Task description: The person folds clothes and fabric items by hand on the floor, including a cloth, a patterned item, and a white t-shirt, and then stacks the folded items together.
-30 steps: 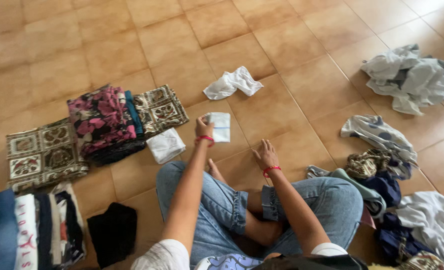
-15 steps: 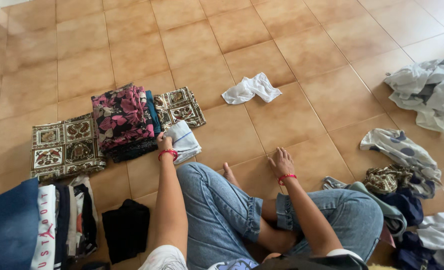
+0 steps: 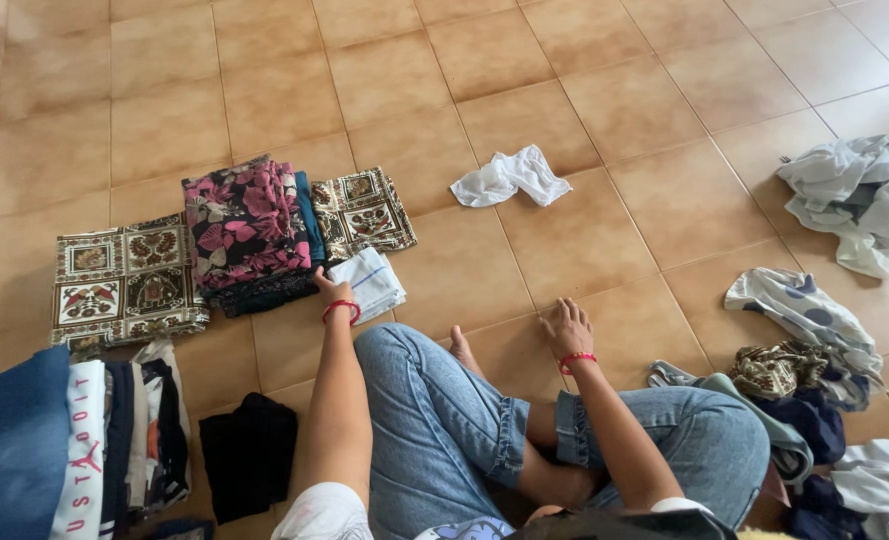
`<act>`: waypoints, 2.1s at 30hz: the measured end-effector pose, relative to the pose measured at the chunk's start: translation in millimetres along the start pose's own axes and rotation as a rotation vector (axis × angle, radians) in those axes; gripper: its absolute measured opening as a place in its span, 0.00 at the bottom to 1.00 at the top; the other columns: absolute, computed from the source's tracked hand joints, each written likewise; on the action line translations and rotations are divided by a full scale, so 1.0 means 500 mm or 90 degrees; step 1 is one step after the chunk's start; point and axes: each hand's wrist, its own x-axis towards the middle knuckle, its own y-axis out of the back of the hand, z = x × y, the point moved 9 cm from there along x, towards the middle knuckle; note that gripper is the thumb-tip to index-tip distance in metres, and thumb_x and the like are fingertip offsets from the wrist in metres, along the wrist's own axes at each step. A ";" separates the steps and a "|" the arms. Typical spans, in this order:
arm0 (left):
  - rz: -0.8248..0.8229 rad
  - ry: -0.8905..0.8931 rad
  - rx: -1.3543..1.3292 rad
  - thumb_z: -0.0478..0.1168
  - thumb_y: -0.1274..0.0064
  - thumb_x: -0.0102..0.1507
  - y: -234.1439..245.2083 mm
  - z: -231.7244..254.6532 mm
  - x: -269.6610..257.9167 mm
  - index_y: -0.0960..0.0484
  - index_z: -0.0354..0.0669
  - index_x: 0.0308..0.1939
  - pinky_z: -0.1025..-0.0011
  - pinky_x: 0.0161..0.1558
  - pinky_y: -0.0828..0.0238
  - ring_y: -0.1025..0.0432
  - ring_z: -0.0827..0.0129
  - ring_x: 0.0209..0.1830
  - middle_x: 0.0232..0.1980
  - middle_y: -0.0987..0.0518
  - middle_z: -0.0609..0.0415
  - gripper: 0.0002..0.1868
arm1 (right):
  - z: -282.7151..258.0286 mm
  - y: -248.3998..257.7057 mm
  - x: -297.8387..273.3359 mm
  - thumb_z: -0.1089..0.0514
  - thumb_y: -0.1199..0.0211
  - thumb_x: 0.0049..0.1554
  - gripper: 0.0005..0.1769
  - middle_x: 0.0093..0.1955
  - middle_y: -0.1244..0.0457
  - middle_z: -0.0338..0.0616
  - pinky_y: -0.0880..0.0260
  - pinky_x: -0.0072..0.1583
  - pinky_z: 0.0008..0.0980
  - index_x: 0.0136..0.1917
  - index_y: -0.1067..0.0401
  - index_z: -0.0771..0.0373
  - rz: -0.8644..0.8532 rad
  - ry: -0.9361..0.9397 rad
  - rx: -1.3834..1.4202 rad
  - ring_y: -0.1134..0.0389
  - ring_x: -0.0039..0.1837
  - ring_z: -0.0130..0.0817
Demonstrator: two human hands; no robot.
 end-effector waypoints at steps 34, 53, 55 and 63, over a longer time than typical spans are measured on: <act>-0.548 -0.585 0.505 0.53 0.37 0.58 -0.489 0.064 -0.561 0.24 0.59 0.62 0.48 0.59 0.33 0.33 0.51 0.66 0.62 0.23 0.55 0.29 | 0.020 -0.018 -0.036 0.43 0.41 0.55 0.26 0.77 0.44 0.42 0.41 0.74 0.46 0.66 0.27 0.49 -0.066 0.078 0.018 0.45 0.78 0.47; -0.671 -0.466 0.726 0.58 0.41 0.60 -0.476 -0.045 -0.525 0.24 0.58 0.65 0.56 0.66 0.33 0.33 0.53 0.69 0.68 0.26 0.51 0.30 | 0.545 0.349 -0.176 0.39 0.34 0.52 0.31 0.66 0.35 0.57 0.31 0.63 0.49 0.61 0.25 0.61 -0.295 -0.548 -0.165 0.33 0.65 0.54; -0.678 -0.464 0.722 0.57 0.40 0.60 -0.475 -0.041 -0.529 0.24 0.58 0.65 0.56 0.66 0.33 0.32 0.53 0.68 0.68 0.26 0.50 0.30 | 0.575 0.365 -0.222 0.39 0.33 0.50 0.33 0.66 0.36 0.58 0.31 0.63 0.49 0.62 0.27 0.61 -0.346 -0.599 -0.180 0.33 0.65 0.55; -0.708 -0.391 0.779 0.56 0.42 0.61 -0.468 -0.055 -0.527 0.26 0.55 0.67 0.57 0.67 0.33 0.31 0.53 0.68 0.67 0.26 0.48 0.31 | 0.607 0.356 -0.311 0.38 0.25 0.43 0.45 0.67 0.40 0.62 0.33 0.62 0.50 0.66 0.33 0.63 -0.411 -0.540 0.003 0.35 0.66 0.59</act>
